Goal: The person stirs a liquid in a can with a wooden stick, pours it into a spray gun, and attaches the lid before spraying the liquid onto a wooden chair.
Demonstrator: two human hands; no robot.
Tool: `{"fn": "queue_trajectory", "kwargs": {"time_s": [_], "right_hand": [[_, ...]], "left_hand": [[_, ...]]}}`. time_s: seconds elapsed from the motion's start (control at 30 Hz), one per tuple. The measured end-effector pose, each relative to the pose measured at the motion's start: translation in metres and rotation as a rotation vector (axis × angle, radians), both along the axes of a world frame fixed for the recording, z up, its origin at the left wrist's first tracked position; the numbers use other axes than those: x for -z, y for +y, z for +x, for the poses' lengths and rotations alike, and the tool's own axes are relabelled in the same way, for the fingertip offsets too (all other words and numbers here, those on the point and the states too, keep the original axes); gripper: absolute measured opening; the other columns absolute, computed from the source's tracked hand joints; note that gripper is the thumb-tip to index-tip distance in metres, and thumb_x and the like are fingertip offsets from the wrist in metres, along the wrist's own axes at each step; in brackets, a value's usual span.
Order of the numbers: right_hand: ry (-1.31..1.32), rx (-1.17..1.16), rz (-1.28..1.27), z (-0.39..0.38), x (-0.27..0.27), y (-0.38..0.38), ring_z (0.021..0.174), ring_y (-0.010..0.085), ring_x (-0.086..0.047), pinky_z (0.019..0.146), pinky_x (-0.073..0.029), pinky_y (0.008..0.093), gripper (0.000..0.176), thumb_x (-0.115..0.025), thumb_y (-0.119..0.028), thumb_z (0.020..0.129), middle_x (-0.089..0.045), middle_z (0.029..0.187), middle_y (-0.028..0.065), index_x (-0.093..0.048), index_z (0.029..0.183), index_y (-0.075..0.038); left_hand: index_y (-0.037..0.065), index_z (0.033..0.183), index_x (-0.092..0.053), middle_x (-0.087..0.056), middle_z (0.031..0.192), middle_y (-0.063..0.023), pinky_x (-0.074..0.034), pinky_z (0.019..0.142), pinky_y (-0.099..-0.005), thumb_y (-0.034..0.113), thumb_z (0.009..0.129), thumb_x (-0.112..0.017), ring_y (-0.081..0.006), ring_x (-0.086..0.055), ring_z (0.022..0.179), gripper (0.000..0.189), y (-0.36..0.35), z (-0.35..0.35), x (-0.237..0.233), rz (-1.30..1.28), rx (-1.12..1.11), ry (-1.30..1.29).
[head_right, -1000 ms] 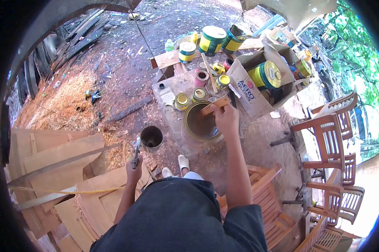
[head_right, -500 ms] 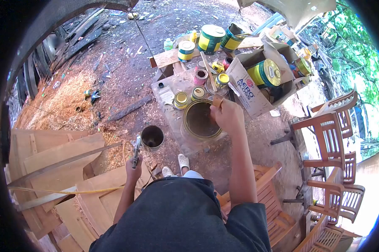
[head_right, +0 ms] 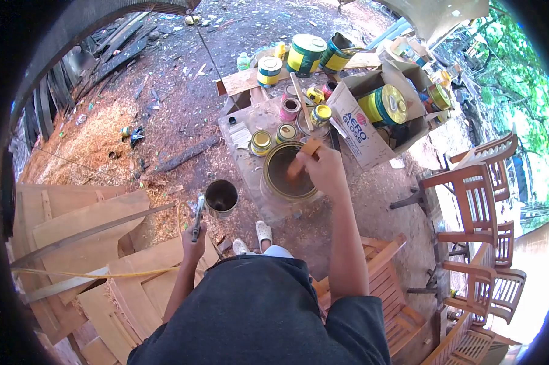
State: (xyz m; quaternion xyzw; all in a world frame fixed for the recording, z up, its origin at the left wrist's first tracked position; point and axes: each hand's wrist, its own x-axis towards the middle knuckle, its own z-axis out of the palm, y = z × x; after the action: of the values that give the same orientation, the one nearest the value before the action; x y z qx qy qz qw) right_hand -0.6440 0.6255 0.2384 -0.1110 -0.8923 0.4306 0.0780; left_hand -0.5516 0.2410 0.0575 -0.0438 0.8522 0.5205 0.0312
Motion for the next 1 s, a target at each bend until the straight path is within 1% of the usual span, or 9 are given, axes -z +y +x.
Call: {"fn": "queue_trajectory", "kwargs": {"time_s": [0.03,0.13,0.23,0.43,0.53,0.63,0.73,0.93,1.0], "right_hand": [[0.034,0.012,-0.175,-0.002,0.003,-0.001,0.061,0.0212,-0.063,0.06,-0.048,0.0345,0.02,-0.071,-0.02,0.085,-0.067,0.071,0.0102,-0.069,0.09,-0.001],[0.17,-0.008,-0.008,-0.001,-0.004,0.006,0.066,0.0282,-0.066,0.062,-0.049,0.0374,0.023,-0.07,-0.021,0.084,-0.069,0.074,0.0129,-0.068,0.092,0.0],[0.054,0.011,0.321,0.012,-0.018,0.002,0.062,0.0244,-0.066,0.061,-0.049,0.0335,0.019,-0.071,-0.017,0.083,-0.069,0.073,0.012,-0.069,0.09,0.0],[0.093,0.081,-0.125,0.007,0.003,-0.007,0.064,0.029,-0.066,0.061,-0.05,0.038,0.019,-0.071,-0.019,0.082,-0.069,0.071,0.0126,-0.07,0.087,-0.001],[0.266,-0.04,0.156,0.013,-0.017,-0.003,0.059,0.0278,-0.064,0.059,-0.049,0.0369,0.019,-0.072,-0.019,0.082,-0.067,0.07,0.0136,-0.07,0.087,-0.001],[0.114,-0.011,0.363,0.021,-0.007,0.004,0.059,0.0264,-0.063,0.058,-0.049,0.0361,0.018,-0.072,-0.018,0.082,-0.068,0.072,0.0146,-0.071,0.09,-0.001],[0.081,-0.037,-0.032,0.015,0.001,-0.008,0.062,0.0301,-0.064,0.06,-0.049,0.0406,0.021,-0.072,-0.021,0.082,-0.067,0.072,0.0151,-0.07,0.086,-0.001],[0.212,0.051,0.479,0.015,0.003,0.003,0.059,0.0316,-0.062,0.057,-0.047,0.0392,0.022,-0.072,-0.021,0.082,-0.064,0.069,0.0179,-0.067,0.085,0.001],[0.145,0.014,0.37,0.021,0.003,-0.002,0.058,0.0288,-0.062,0.056,-0.046,0.0372,0.022,-0.072,-0.02,0.083,-0.064,0.068,0.0167,-0.068,0.087,0.001]], "left_hand": [[0.0,0.066,-0.051,-0.036,0.053,-0.0012,-0.03,0.046,-0.0327,0.025,0.094,-0.062,-0.0077,-0.035,0.052,0.039,0.001,0.0,-0.003,0.006,-0.005,0.002],[0.0,0.065,-0.05,-0.035,0.052,-0.0014,-0.03,0.046,-0.0329,0.025,0.094,-0.062,-0.008,-0.035,0.051,0.04,0.004,0.001,-0.008,0.012,-0.014,0.006],[0.0,0.066,-0.051,-0.035,0.053,-0.0013,-0.031,0.046,-0.0329,0.026,0.094,-0.062,-0.0081,-0.035,0.052,0.04,0.002,0.001,-0.009,0.0,-0.016,0.006],[-0.001,0.067,-0.052,-0.037,0.055,-0.0019,-0.032,0.048,-0.0326,0.026,0.094,-0.062,-0.0083,-0.036,0.054,0.039,0.003,0.006,-0.007,0.032,-0.045,-0.029],[-0.001,0.068,-0.052,-0.038,0.055,-0.0021,-0.032,0.048,-0.0329,0.026,0.094,-0.062,-0.0087,-0.036,0.054,0.038,0.003,0.005,-0.006,0.042,-0.053,-0.033],[0.0,0.069,-0.054,-0.039,0.056,-0.0011,-0.033,0.049,-0.0325,0.025,0.093,-0.063,-0.0089,-0.037,0.055,0.036,0.001,0.006,-0.005,0.048,-0.049,-0.036],[0.002,0.071,-0.056,-0.042,0.058,0.0008,-0.033,0.05,-0.0316,0.025,0.093,-0.065,-0.0091,-0.039,0.055,0.033,0.001,0.007,-0.01,0.016,-0.038,-0.04],[0.0,0.069,-0.054,-0.042,0.056,-0.0033,-0.034,0.05,-0.0332,0.025,0.093,-0.064,-0.0106,-0.04,0.054,0.036,0.001,0.009,-0.007,-0.028,-0.045,-0.003],[-0.002,0.068,-0.053,-0.041,0.054,-0.0075,-0.034,0.05,-0.0347,0.024,0.092,-0.064,-0.0122,-0.04,0.053,0.036,-0.002,0.01,0.006,-0.04,-0.048,0.037]]}}
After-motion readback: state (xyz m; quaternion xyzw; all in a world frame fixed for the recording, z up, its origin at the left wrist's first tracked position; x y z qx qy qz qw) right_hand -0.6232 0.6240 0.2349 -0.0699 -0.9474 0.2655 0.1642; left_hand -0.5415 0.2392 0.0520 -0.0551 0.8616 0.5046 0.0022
